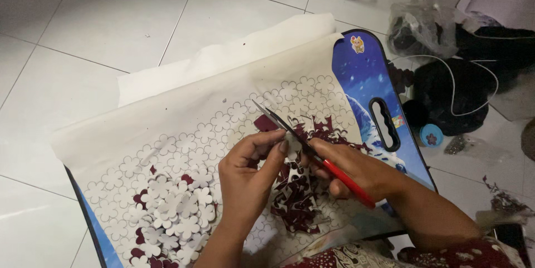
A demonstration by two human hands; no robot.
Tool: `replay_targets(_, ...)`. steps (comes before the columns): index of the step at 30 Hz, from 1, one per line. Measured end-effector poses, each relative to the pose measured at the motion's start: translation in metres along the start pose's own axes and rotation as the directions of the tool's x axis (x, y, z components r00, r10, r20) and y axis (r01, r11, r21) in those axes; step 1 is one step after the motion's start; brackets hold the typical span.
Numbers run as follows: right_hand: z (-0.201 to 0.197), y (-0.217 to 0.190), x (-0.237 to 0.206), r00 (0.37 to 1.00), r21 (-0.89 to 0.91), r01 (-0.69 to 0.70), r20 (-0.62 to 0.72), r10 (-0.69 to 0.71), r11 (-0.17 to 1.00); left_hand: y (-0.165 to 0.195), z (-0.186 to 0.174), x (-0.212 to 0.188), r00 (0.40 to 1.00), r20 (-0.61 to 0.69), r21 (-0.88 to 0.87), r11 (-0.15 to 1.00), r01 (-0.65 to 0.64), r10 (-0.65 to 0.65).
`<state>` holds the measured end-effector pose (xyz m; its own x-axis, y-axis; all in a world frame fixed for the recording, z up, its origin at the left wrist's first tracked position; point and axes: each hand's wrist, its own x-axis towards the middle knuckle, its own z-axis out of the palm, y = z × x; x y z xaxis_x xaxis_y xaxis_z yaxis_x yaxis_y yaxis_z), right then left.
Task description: The person sits on the floor with a lap desk and uses scissors to trim dark red foam flower cutouts, cutting small pieces from the flowers and letting scraps fall onto the desk. They then gather the cut white and red foam flowers into a pile and set them aside on the floor.
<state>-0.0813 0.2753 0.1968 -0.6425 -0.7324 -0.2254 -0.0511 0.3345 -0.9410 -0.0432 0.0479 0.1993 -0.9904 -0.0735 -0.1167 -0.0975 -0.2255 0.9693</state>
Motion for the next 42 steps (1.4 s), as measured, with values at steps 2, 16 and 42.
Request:
replay_targets(2,0.000,0.002,0.003,1.000,-0.022,-0.002,-0.008,0.002,1.000,-0.001,-0.003,0.003,1.000,-0.001,0.010,1.000,-0.022,0.022)
replay_targets(16,-0.003,0.004,0.008,0.999,-0.074,-0.046,-0.001,0.046,0.996,-0.004,-0.019,0.014,0.999,-0.035,-0.114,0.994,0.000,-0.004)
replay_targets(42,0.006,0.010,0.023,0.999,-0.089,-0.010,-0.046,0.006,0.996,-0.019,-0.013,0.022,0.984,-0.176,-0.301,0.949,-0.090,0.037)
